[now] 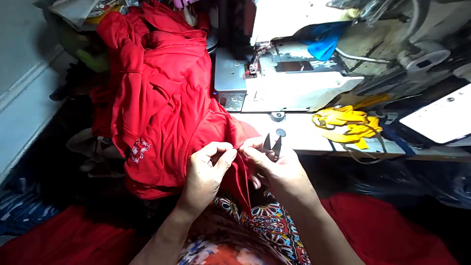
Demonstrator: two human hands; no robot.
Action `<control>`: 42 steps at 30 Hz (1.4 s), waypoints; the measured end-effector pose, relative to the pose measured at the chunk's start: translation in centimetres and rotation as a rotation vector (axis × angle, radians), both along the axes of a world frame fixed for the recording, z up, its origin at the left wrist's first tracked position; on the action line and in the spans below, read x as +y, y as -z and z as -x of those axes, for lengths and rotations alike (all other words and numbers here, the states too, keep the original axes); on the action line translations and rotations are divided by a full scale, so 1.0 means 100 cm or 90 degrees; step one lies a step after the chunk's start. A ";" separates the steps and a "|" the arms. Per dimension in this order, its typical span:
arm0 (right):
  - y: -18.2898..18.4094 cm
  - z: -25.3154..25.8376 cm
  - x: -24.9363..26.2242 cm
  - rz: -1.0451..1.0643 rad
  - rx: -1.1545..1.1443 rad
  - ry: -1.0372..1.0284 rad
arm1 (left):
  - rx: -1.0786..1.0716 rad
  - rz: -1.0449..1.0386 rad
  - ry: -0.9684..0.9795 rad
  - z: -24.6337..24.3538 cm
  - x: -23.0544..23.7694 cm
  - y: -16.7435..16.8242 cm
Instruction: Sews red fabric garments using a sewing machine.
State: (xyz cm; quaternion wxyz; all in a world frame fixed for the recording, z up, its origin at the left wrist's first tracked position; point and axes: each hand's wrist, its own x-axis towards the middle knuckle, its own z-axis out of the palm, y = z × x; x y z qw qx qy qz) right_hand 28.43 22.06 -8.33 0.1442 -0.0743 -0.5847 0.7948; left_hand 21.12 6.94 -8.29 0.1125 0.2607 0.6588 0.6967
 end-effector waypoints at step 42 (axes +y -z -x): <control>-0.063 0.032 0.048 -0.478 0.137 0.267 | 0.670 0.021 0.002 0.135 0.032 -0.081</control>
